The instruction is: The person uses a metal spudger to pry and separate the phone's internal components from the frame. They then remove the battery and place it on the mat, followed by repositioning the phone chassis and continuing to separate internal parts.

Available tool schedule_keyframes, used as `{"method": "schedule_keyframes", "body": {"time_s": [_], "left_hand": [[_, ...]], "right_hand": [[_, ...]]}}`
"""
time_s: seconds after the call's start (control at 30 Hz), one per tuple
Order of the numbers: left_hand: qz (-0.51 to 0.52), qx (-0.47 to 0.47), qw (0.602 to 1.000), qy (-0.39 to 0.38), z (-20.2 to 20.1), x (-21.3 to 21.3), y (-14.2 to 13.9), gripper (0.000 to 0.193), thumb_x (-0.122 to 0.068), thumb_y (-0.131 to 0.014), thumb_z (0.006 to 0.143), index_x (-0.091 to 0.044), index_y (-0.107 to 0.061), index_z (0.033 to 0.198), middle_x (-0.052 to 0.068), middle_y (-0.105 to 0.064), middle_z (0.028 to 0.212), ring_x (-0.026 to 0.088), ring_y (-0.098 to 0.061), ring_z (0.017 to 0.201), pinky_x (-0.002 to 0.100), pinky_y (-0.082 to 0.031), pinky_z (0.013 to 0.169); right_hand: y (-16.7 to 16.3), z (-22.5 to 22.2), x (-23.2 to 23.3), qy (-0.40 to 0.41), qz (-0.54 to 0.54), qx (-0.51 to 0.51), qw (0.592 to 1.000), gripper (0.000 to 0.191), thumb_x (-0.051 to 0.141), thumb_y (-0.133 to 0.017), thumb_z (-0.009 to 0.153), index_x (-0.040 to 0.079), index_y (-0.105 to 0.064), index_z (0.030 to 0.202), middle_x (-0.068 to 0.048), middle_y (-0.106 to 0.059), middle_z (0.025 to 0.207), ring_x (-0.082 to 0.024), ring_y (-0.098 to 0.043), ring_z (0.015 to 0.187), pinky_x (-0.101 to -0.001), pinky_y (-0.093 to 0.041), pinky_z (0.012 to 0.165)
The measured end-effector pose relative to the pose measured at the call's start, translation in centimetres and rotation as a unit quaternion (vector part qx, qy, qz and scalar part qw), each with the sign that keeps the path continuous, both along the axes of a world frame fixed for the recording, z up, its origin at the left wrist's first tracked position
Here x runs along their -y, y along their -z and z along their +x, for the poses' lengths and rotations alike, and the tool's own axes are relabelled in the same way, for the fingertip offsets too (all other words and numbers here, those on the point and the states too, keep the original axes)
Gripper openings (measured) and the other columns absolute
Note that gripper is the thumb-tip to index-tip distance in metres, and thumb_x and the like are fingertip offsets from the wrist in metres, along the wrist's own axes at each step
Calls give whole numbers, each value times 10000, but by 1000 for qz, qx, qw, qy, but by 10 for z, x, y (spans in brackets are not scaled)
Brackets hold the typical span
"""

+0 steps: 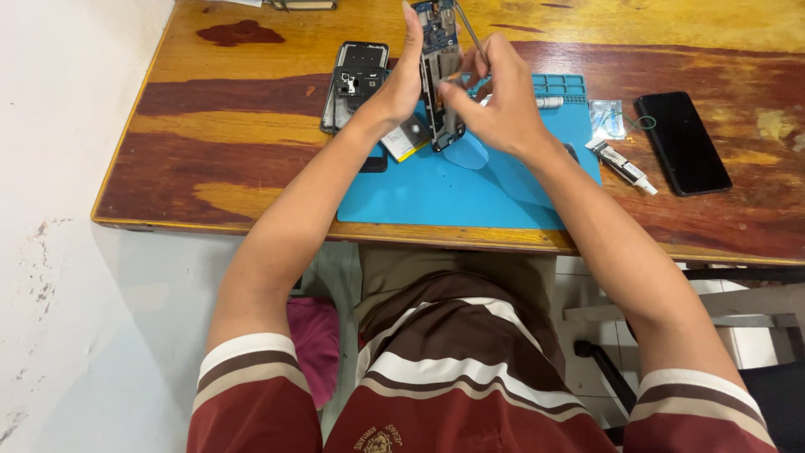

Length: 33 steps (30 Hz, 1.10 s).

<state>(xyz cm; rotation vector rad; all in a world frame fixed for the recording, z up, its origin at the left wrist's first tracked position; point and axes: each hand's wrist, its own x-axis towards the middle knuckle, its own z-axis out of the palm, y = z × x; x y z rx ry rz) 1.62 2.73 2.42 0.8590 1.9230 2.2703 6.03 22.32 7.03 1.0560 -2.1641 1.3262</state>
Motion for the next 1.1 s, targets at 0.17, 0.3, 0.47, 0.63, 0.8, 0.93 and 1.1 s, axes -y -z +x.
{"method": "schedule_keyframes", "body": {"time_s": [0.17, 0.3, 0.47, 0.63, 0.8, 0.93, 1.1], "left_hand": [[-15, 42, 998, -45, -5, 1, 0, 1047, -868, -165, 896, -75, -418, 1533, 139, -618, 1442, 205, -598, 1327, 366, -476, 1132], [24, 113, 993, -26, -2, 1, -6, 1037, -851, -203, 809, -114, -378, 1517, 130, -624, 1382, 219, -663, 1219, 408, -577, 951], [99, 148, 984, 20, -1, -2, -12, 1027, -843, -282, 857, -34, -477, 1459, 158, -637, 1383, 270, -673, 1240, 470, -606, 939], [127, 148, 980, 41, 2, -1, -16, 1057, -864, -254, 829, -41, -469, 1457, 166, -609, 1412, 276, -639, 1301, 537, -618, 1031], [132, 157, 978, 29, 5, -3, -17, 1108, -884, -157, 778, -57, -430, 1463, 202, -596, 1416, 312, -637, 1310, 598, -623, 1025], [131, 162, 978, 18, 1, -4, -14, 1110, -888, -135, 783, -70, -410, 1481, 221, -602, 1408, 333, -637, 1308, 629, -606, 1028], [86, 144, 985, -26, -8, 9, -9, 1039, -848, -123, 842, -99, -449, 1483, 200, -642, 1334, 331, -713, 1202, 574, -630, 994]], "right_hand": [[-2, 10, 6, 83, 101, -182, 975, 683, 335, -980, 837, 4, -420, 1046, -160, -508, 986, -280, -530, 846, -377, -492, 730], [-1, 6, 5, 93, 79, -9, 992, 696, 365, -976, 856, 25, -391, 1022, -98, -537, 886, -228, -535, 745, -372, -485, 656], [-1, -1, -3, 104, 76, -5, 992, 676, 326, -966, 872, 17, -384, 1018, -128, -577, 898, -235, -554, 752, -379, -500, 674], [1, -5, -7, 79, 55, 2, 995, 620, 284, -937, 912, 25, -393, 1061, -166, -669, 1021, -219, -658, 861, -365, -547, 749], [6, -10, -10, 48, 26, -2, 998, 606, 265, -929, 961, 42, -370, 1034, -183, -712, 1084, -230, -719, 958, -375, -574, 826], [6, -12, -14, 56, 6, -12, 998, 571, 227, -904, 989, 46, -366, 1055, -213, -706, 1160, -266, -720, 1047, -392, -597, 876], [-3, -14, -21, 64, -43, 45, 996, 540, 249, -837, 1034, 70, -327, 1019, -205, -681, 1206, -200, -769, 1040, -323, -643, 810]]}}
